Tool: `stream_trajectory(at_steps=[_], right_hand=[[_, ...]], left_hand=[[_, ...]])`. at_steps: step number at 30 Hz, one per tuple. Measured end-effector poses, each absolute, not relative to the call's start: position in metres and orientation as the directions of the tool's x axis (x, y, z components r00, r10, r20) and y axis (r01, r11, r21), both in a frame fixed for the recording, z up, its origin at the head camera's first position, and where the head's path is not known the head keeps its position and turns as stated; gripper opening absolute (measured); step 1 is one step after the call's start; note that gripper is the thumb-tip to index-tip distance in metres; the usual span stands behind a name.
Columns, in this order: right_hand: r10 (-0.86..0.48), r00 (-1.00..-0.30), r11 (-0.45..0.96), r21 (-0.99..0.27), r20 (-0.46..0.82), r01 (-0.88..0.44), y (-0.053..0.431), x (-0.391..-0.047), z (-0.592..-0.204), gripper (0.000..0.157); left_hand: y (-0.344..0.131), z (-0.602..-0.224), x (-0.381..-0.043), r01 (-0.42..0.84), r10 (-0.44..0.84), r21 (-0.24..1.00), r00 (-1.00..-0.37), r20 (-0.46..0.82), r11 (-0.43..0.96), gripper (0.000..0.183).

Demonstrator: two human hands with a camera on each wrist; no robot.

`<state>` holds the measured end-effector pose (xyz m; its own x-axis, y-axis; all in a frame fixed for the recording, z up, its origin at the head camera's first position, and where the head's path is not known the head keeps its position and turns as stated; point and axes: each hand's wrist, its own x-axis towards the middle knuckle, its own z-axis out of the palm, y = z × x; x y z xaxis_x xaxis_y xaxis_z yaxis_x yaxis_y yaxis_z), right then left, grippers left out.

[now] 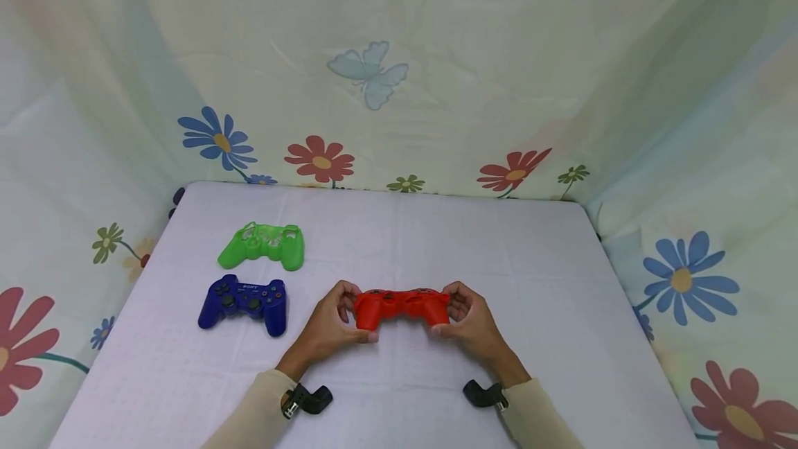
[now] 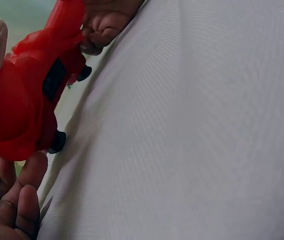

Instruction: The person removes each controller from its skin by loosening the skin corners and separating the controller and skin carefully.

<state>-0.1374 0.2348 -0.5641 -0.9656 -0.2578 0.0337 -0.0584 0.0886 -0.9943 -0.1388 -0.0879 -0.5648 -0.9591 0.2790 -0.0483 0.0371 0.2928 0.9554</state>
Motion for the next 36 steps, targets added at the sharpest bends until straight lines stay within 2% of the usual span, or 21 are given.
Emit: stream_trajectory(at_steps=[6, 14, 26, 36], right_hand=[[-0.245, -0.969, 0.074, -0.996, 0.026, -0.045, 0.2326, -0.1364, -0.5629, 0.057], [-0.222, -0.974, 0.083, -0.995, 0.03, -0.05, 0.2328, -0.1354, -0.5641, 0.046], [-0.182, -0.983, 0.095, -0.995, -0.019, 0.002, 0.2334, -0.1354, -0.5627, 0.046], [-0.198, -0.98, 0.125, -0.992, -0.037, 0.012, 0.2349, -0.137, -0.5641, 0.06]], left_hand=[[-0.0881, -0.5629, -0.1387, 0.031, 0.254, 0.96, -0.966, -0.043, 0.28, 0.069], [-0.0904, -0.5637, -0.1442, 0.015, 0.305, 0.97, -0.95, -0.062, 0.244, 0.07], [-0.0916, -0.5611, -0.1446, 0.039, 0.32, 0.952, -0.945, -0.064, 0.304, 0.059], [-0.0919, -0.5682, -0.1433, 0.067, 0.28, 0.949, -0.96, -0.023, 0.307, 0.066]])
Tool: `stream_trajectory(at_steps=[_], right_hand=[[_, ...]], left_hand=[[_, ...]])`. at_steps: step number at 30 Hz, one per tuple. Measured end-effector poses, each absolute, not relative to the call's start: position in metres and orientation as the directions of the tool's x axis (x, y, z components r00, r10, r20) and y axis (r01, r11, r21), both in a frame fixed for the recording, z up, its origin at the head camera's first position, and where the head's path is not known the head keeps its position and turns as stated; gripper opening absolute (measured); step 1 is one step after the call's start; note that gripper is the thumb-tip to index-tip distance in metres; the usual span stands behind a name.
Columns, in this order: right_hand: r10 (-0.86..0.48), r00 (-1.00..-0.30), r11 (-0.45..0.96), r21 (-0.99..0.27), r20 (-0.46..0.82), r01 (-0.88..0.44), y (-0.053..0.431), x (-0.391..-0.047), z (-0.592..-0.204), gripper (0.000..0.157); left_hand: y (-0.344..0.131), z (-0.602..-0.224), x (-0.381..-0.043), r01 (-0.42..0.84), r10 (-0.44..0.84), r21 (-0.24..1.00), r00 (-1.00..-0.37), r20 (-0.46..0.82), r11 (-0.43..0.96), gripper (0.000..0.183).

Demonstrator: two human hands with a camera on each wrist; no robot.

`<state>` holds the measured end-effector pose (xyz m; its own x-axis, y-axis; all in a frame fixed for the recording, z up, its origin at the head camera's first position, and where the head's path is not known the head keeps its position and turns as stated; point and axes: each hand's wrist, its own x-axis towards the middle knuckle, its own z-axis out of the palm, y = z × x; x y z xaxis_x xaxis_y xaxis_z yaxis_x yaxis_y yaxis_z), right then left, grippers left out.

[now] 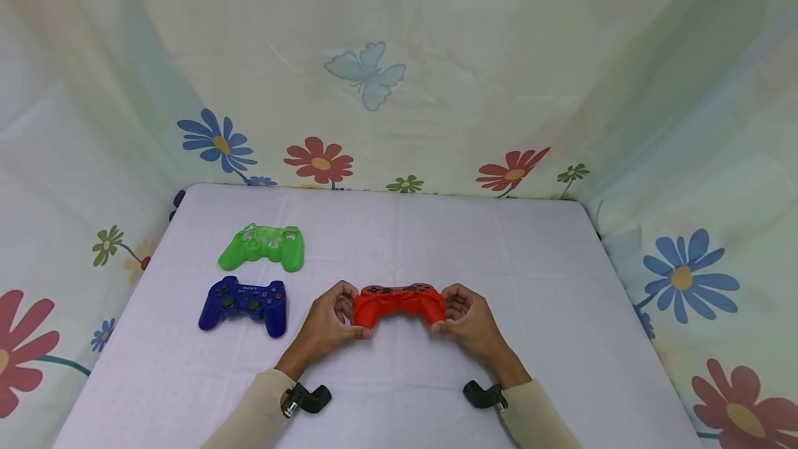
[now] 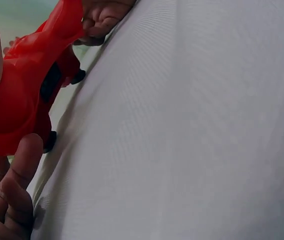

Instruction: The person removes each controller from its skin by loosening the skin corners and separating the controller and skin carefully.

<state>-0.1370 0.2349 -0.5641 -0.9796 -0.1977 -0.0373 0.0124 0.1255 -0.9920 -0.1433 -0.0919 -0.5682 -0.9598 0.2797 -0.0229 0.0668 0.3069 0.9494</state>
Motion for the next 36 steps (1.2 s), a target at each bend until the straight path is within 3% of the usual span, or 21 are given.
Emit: stream_trajectory(at_steps=[12, 21, 30, 36], right_hand=[[-0.246, -0.969, 0.139, -0.99, -0.015, -0.02, 0.238, -0.1381, -0.5627, 0.059], [-0.25, -0.967, 0.125, -0.989, 0.049, -0.082, 0.2386, -0.1358, -0.5682, 0.045], [-0.235, -0.969, 0.12, -0.987, 0.076, -0.107, 0.2374, -0.1338, -0.5703, 0.049], [-0.188, -0.979, 0.151, -0.982, 0.082, -0.112, 0.2312, -0.1317, -0.5674, 0.034]], left_hand=[[-0.092, -0.5701, -0.1416, 0.074, 0.276, 0.959, -0.961, -0.005, 0.275, 0.056], [-0.092, -0.5737, -0.1422, 0.105, 0.278, 0.963, -0.96, 0.034, 0.246, 0.048], [-0.091, -0.5722, -0.1408, 0.06, 0.262, 0.974, -0.965, 0.001, 0.217, 0.043], [-0.0888, -0.5741, -0.1405, 0.06, 0.257, 0.983, -0.966, 0.014, 0.174, 0.038]])
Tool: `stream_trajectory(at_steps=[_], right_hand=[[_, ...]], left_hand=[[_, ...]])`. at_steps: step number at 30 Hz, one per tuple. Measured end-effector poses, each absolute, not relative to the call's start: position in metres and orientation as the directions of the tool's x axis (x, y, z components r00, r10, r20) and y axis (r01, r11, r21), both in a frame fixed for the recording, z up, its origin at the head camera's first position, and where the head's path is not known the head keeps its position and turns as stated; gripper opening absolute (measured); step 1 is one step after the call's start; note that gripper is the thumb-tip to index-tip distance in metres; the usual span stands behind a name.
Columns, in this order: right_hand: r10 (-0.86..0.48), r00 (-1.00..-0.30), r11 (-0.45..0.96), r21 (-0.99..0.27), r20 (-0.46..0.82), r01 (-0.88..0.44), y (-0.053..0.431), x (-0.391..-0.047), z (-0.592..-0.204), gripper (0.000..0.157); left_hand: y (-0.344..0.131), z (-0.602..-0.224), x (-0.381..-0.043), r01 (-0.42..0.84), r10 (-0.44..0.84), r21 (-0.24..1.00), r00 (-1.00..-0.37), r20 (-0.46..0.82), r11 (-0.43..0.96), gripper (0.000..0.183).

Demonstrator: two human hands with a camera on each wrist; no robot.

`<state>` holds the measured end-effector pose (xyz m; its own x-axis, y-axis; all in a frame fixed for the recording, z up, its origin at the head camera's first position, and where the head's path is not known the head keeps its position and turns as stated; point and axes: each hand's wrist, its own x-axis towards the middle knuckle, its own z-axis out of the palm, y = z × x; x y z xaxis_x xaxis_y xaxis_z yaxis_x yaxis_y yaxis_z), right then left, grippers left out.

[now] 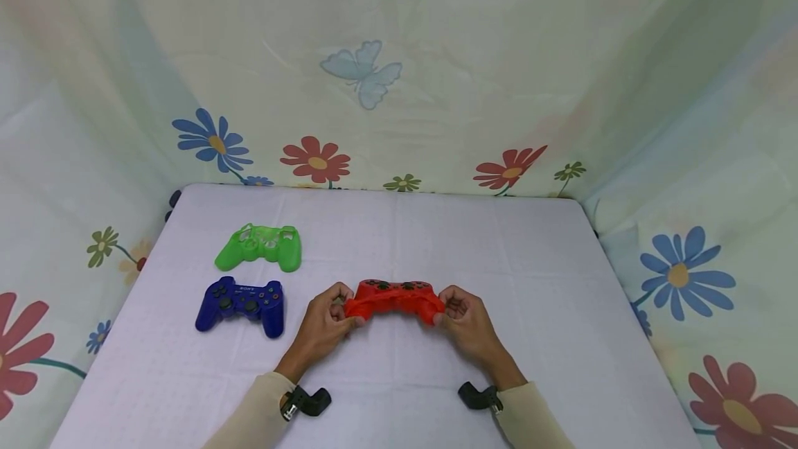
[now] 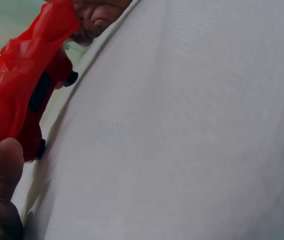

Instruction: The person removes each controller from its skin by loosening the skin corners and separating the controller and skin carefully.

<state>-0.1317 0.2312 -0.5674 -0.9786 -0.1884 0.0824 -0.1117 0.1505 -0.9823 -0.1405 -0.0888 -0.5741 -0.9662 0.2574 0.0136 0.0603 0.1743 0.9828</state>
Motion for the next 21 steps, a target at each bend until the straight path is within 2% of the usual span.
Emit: stream_trajectory(at_steps=[12, 21], right_hand=[[-0.086, -0.994, 0.227, -0.97, 0.067, -0.085, 0.219, -0.129, -0.567, 0.023], [-0.017, -0.999, 0.252, -0.967, 0.046, -0.048, 0.206, -0.126, -0.566, 0.025]], left_hand=[[-0.082, -0.577, -0.141, 0.105, 0.176, 0.983, -0.981, 0.079, 0.147, 0.037], [-0.075, -0.575, -0.139, 0.142, 0.038, 0.954, -0.99, 0.137, 0.265, 0.038]])
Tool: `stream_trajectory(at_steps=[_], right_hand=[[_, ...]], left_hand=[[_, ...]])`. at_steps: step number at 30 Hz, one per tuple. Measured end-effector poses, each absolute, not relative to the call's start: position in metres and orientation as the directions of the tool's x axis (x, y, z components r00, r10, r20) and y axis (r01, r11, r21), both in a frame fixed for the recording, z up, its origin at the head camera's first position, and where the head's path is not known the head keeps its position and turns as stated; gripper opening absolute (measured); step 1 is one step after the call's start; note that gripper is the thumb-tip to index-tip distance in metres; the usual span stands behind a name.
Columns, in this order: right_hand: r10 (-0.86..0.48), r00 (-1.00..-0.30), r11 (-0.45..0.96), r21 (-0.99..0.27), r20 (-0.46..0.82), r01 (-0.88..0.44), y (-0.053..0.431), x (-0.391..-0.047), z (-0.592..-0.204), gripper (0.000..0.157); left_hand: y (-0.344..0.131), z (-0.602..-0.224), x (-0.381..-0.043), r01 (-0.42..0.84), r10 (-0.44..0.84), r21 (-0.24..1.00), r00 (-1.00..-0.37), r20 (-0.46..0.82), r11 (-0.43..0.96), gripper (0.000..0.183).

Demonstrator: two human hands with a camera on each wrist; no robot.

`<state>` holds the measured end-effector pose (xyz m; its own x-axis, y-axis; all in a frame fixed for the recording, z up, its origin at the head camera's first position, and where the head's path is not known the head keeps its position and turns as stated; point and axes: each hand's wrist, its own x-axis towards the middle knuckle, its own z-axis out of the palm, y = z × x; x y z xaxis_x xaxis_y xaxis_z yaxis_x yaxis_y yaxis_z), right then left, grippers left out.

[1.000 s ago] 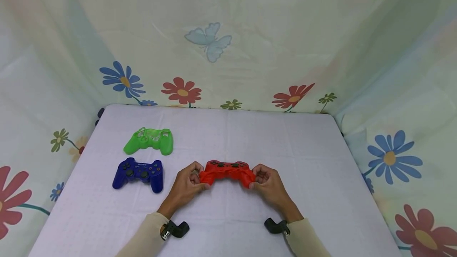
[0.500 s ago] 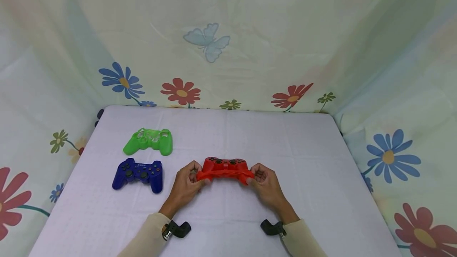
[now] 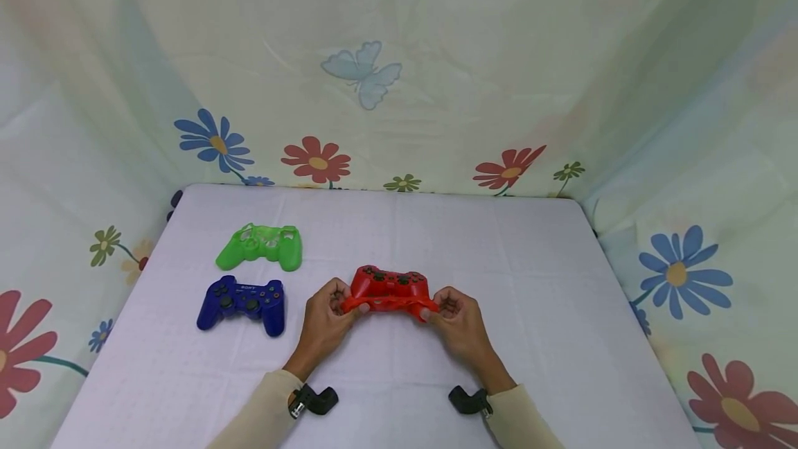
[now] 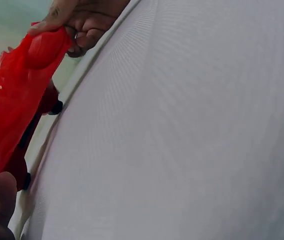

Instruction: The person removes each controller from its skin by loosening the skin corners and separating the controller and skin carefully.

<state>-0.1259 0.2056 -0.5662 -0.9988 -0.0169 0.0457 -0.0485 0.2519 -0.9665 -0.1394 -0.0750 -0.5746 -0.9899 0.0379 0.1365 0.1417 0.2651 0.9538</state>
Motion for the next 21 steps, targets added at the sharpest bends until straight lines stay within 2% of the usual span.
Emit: stream_trajectory(at_steps=[6, 10, 15, 18, 21], right_hand=[[0.023, -0.999, 0.315, -0.949, 0.027, -0.018, 0.194, -0.128, -0.563, 0.026], [0.066, -0.998, 0.341, -0.94, 0.014, 0.01, 0.191, -0.129, -0.56, 0.022], [0.083, -0.996, 0.306, -0.95, -0.042, 0.065, 0.19, -0.129, -0.563, 0.019], [0.043, -0.996, 0.305, -0.948, -0.083, 0.093, 0.193, -0.129, -0.563, 0.024], [-0.052, -0.99, 0.311, -0.945, -0.128, 0.106, 0.2, -0.13, -0.56, 0.032]], left_hand=[[-0.071, -0.573, -0.137, 0.156, 0.097, 0.913, -0.987, 0.128, 0.376, 0.034], [-0.071, -0.573, -0.137, 0.163, 0.122, 0.909, -0.985, 0.124, 0.385, 0.035], [-0.072, -0.573, -0.136, 0.145, 0.178, 0.904, -0.981, 0.078, 0.401, 0.039], [-0.073, -0.572, -0.137, 0.144, 0.23, 0.905, -0.972, 0.052, 0.4, 0.042], [-0.077, -0.569, -0.14, 0.126, 0.278, 0.929, -0.96, 0.026, 0.347, 0.036]])
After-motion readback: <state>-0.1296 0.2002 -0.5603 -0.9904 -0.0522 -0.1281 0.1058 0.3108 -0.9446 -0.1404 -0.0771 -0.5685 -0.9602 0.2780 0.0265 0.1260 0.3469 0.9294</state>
